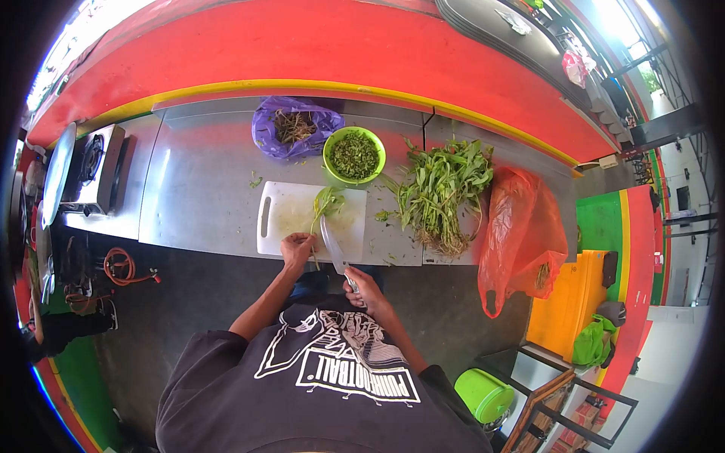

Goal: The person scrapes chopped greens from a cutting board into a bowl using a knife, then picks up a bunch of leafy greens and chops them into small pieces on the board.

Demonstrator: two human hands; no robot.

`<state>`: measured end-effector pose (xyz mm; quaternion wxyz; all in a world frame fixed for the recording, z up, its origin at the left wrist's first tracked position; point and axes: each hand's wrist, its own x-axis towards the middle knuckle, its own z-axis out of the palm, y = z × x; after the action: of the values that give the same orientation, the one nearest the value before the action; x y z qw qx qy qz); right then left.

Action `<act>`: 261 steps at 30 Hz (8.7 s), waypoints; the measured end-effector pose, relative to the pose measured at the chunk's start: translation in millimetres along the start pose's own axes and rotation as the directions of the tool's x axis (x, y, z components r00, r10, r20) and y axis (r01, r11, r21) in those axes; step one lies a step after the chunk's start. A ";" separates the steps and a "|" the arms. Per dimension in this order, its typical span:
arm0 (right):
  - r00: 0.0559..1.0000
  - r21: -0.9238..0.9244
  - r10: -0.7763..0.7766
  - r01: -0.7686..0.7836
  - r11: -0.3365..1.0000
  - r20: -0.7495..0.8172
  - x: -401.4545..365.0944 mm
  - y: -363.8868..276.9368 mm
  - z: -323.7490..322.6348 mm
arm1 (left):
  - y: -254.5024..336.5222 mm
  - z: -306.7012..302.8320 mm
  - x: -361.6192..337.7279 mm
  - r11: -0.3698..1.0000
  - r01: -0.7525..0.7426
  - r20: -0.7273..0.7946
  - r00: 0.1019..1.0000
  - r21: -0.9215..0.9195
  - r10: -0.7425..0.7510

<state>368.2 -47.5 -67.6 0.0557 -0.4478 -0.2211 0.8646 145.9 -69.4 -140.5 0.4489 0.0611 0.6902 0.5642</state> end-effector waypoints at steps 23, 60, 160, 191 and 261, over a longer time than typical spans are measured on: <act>0.997 -0.115 -0.038 0.031 0.993 -0.066 -0.7 5.4 8.6 | -0.3 -1.7 -6.7 0.921 -0.231 0.083 0.973 0.314 0.216; 0.963 -0.420 -0.234 0.158 0.894 -0.135 -6.0 1.8 10.5 | 3.8 -44.4 -13.2 0.710 -0.446 0.352 0.890 0.545 0.289; 0.745 -0.943 -0.663 0.271 0.190 0.080 21.3 -12.2 -3.9 | 19.5 -92.2 -53.4 0.776 -0.448 0.310 0.890 0.444 0.336; 0.607 -0.749 -0.739 0.334 0.572 -0.294 29.0 34.3 -30.5 | 69.6 7.8 48.5 0.407 -0.675 0.543 0.737 0.615 0.403; 0.599 -0.788 -0.794 0.438 0.433 -0.104 100.7 65.0 101.0 | 57.8 -109.8 -47.8 0.480 -0.737 0.431 0.671 0.476 0.603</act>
<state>234.4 -109.7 -120.6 0.2584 -0.5070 -0.6591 0.4917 74.0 -156.6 -70.4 0.2131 0.5272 0.7031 0.4270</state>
